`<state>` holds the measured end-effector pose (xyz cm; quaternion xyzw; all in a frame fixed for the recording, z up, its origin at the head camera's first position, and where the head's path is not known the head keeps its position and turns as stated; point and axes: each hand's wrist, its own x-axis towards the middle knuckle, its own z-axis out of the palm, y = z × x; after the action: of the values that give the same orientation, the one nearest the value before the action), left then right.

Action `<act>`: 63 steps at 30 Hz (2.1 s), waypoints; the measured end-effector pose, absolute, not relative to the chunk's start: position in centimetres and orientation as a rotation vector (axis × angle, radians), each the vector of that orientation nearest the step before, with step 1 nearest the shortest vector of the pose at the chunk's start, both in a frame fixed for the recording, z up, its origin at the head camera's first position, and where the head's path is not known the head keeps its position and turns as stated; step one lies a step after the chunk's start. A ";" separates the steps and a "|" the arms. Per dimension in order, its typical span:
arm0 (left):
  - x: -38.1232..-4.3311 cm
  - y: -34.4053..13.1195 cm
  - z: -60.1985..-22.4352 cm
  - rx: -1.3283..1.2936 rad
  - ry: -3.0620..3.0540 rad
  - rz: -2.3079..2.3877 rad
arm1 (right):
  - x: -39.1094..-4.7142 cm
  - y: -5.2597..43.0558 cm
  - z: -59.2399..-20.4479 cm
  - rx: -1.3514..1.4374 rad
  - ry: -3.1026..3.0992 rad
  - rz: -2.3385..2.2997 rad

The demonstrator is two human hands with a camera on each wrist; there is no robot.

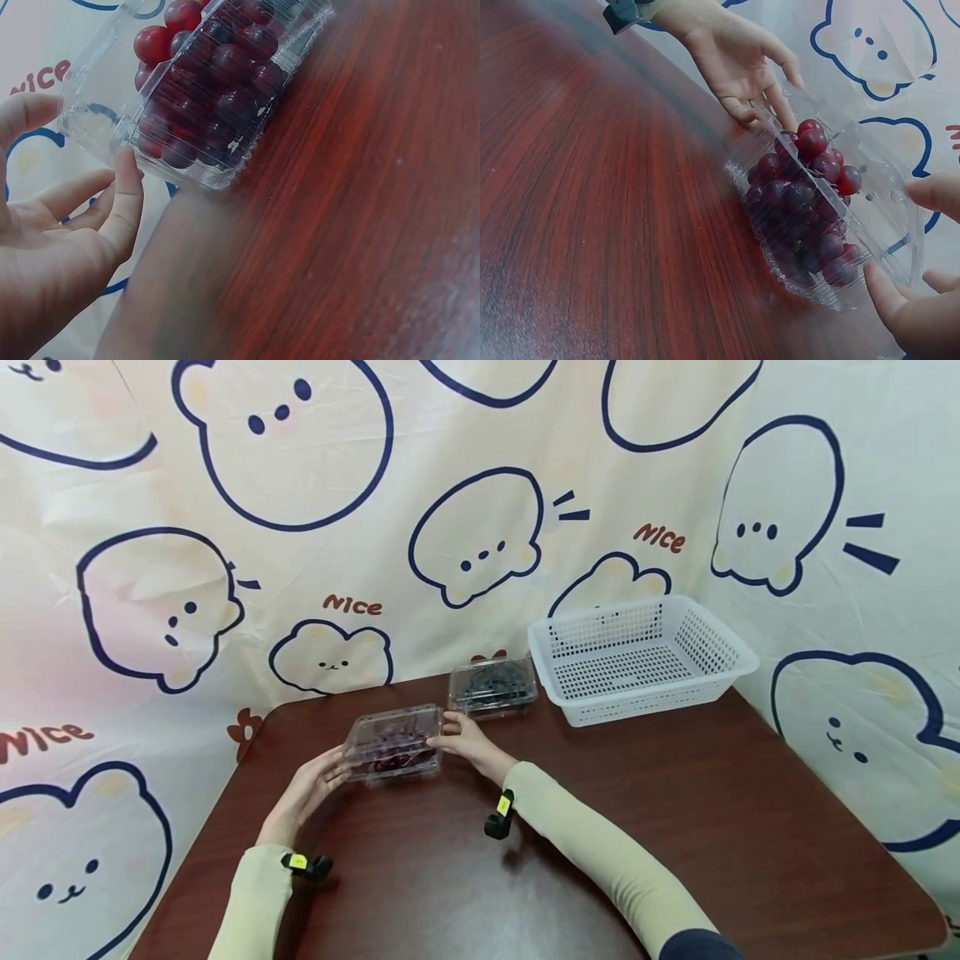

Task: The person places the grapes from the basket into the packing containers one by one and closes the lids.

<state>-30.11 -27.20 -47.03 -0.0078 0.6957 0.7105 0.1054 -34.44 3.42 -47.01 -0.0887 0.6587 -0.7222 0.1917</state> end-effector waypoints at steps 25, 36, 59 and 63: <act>-29.7 -27.3 -47.5 0.000 2.059 2.130 | -34.2 3.4 -47.6 -0.235 1.845 -2.022; -29.6 -27.3 -47.5 -0.006 2.060 2.115 | -34.2 3.5 -48.1 -0.242 1.840 -2.020; -29.6 -27.5 -48.1 0.053 2.089 2.099 | -33.9 3.6 -48.1 -0.294 1.950 -1.968; -29.5 -27.5 -48.1 0.045 2.090 2.099 | -34.0 3.5 -48.3 -0.278 1.942 -1.965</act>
<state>-29.48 -27.46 -48.11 0.0153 0.7027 0.7056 0.0893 -34.01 3.54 -48.31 -0.0986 0.6878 -0.6958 0.1815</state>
